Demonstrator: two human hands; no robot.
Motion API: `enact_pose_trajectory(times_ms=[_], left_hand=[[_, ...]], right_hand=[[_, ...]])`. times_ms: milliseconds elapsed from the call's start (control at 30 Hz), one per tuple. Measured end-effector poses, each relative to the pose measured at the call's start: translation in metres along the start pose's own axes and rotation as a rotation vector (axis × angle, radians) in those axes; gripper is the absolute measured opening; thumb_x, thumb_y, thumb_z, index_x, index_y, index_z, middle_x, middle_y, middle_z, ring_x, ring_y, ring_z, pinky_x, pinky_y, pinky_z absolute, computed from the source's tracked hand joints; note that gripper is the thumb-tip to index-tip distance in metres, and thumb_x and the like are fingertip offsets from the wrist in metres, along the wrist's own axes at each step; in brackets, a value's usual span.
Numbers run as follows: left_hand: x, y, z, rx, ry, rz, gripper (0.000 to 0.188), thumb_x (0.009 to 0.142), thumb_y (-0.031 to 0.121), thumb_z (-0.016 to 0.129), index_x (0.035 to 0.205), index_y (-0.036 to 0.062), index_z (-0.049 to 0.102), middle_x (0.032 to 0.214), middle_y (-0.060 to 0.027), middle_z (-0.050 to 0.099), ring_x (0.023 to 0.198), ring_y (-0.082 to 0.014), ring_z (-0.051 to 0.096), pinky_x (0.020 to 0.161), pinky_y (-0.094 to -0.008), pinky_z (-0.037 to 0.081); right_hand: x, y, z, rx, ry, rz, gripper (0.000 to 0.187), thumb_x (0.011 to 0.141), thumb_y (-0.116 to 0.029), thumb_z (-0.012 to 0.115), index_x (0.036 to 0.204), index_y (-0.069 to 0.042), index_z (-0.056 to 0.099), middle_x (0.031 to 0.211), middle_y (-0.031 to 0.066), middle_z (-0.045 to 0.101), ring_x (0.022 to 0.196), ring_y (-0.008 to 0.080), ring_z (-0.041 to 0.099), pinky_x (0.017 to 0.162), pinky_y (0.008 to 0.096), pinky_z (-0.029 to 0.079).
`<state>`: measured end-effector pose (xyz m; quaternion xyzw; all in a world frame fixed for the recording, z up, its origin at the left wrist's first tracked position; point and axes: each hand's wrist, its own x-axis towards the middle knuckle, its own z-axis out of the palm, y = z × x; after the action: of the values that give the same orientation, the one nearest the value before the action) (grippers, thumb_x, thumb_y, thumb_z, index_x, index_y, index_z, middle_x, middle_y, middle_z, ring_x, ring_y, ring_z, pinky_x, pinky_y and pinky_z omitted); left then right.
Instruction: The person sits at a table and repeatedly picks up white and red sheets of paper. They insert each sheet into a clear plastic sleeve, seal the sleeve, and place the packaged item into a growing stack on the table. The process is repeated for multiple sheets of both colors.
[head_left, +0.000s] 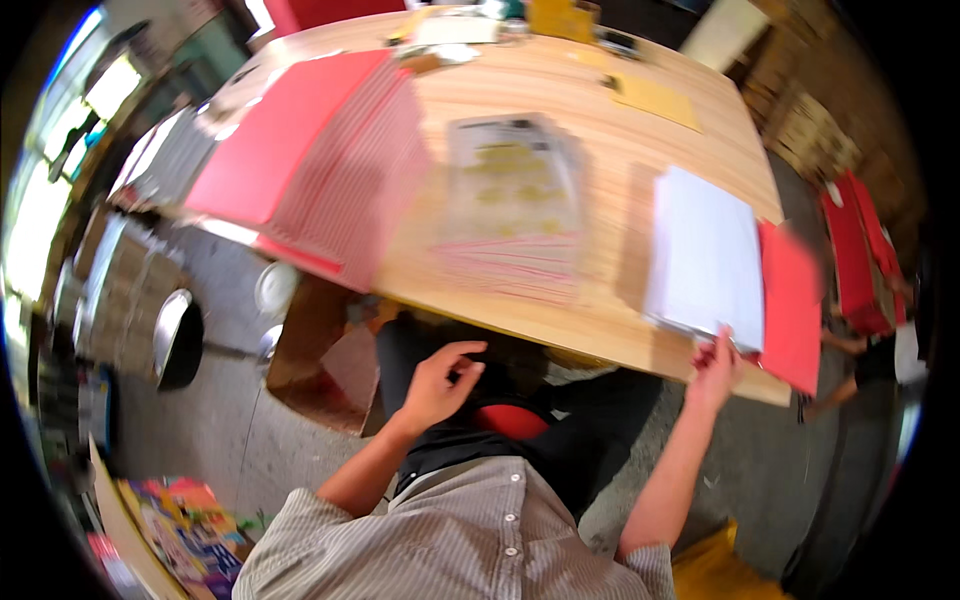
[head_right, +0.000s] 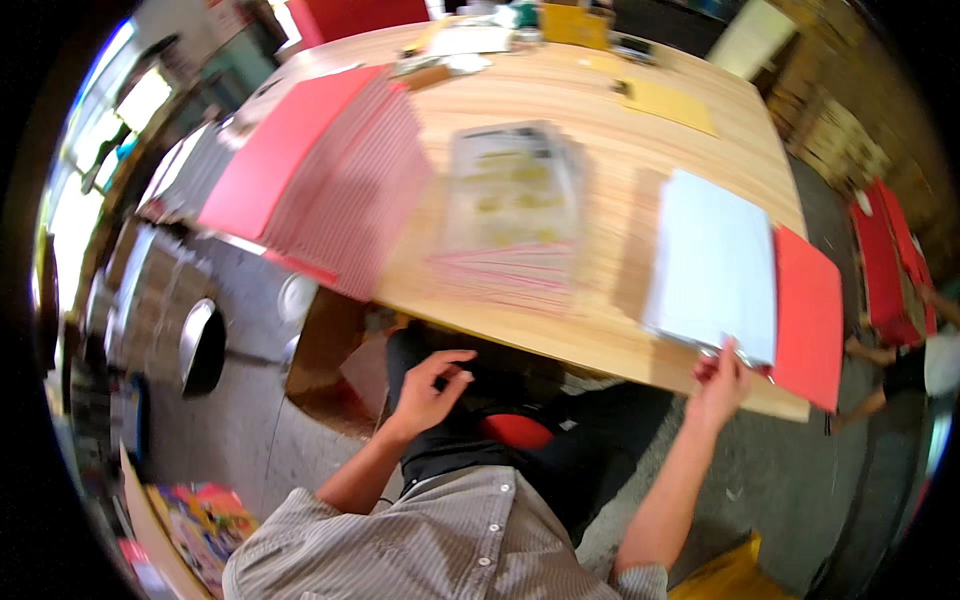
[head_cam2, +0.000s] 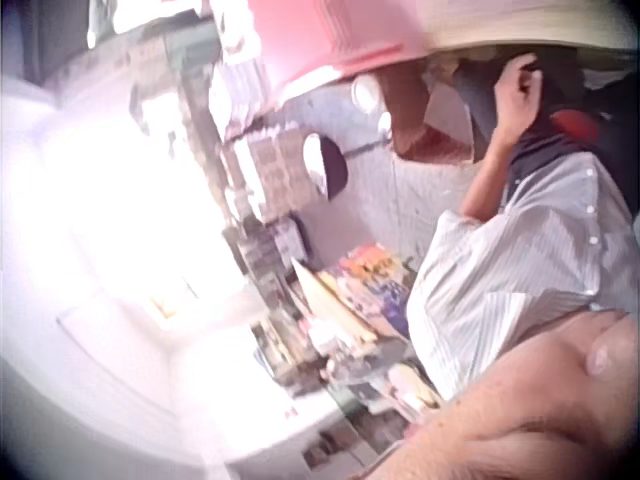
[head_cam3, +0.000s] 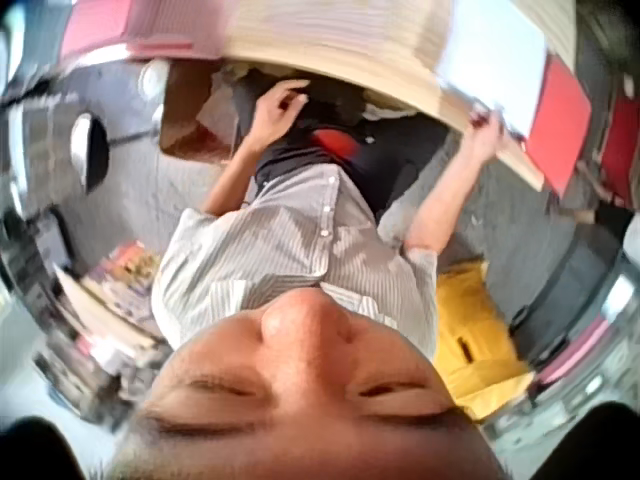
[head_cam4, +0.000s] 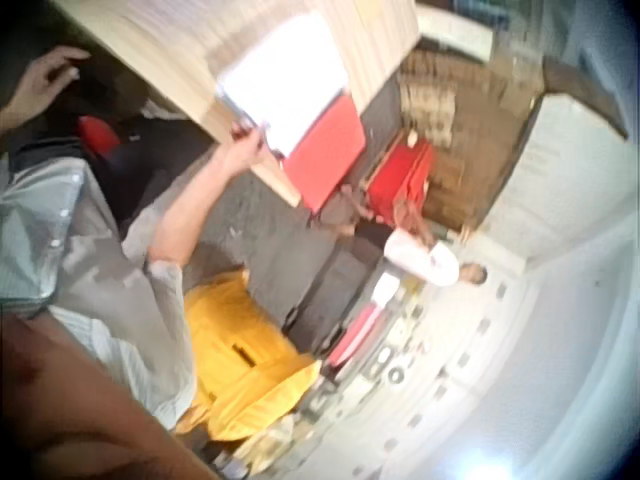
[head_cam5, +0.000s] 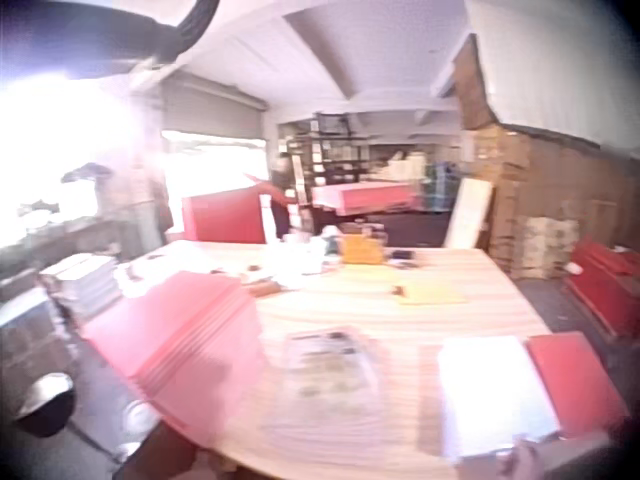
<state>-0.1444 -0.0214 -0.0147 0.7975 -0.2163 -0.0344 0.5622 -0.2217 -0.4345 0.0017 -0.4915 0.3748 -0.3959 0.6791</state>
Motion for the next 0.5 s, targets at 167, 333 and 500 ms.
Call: enact_pose_trajectory(times_ms=[167,333,500], left_hand=[[0.003,0.014,-0.044,0.29,0.127,0.316,0.022,0.085,0.002,0.072,0.107,0.0033,0.069,0.103,-0.0111,0.073,0.085,-0.0237,0.072,0.074,-0.0319,0.057],[0.023,0.065,-0.16,0.67,0.377,0.66,0.026,0.076,-0.003,0.075,0.101,0.0019,0.069,0.108,-0.0171,0.072,0.097,-0.0324,0.071,0.082,-0.0392,0.057],[0.062,0.118,-0.257,0.983,0.354,0.462,0.046,0.079,0.015,0.081,0.122,0.0073,0.068,0.135,-0.0109,0.063,0.132,-0.0312,0.055,0.109,-0.044,0.046]], right_hand=[[-0.027,0.003,0.011,-0.154,0.052,-0.235,0.041,0.097,-0.031,0.069,0.068,-0.008,0.052,0.059,0.002,0.052,0.049,0.0082,0.041,0.046,0.0244,0.032],[-0.084,0.038,0.032,-0.383,-0.146,-0.618,0.033,0.098,-0.015,0.066,0.069,-0.005,0.053,0.063,0.0033,0.055,0.053,0.0086,0.046,0.05,0.0222,0.036],[-0.122,0.049,0.109,-0.579,-0.83,-0.991,0.02,0.087,-0.005,0.069,0.106,0.002,0.069,0.108,0.018,0.07,0.105,0.0401,0.063,0.096,0.0467,0.049]])
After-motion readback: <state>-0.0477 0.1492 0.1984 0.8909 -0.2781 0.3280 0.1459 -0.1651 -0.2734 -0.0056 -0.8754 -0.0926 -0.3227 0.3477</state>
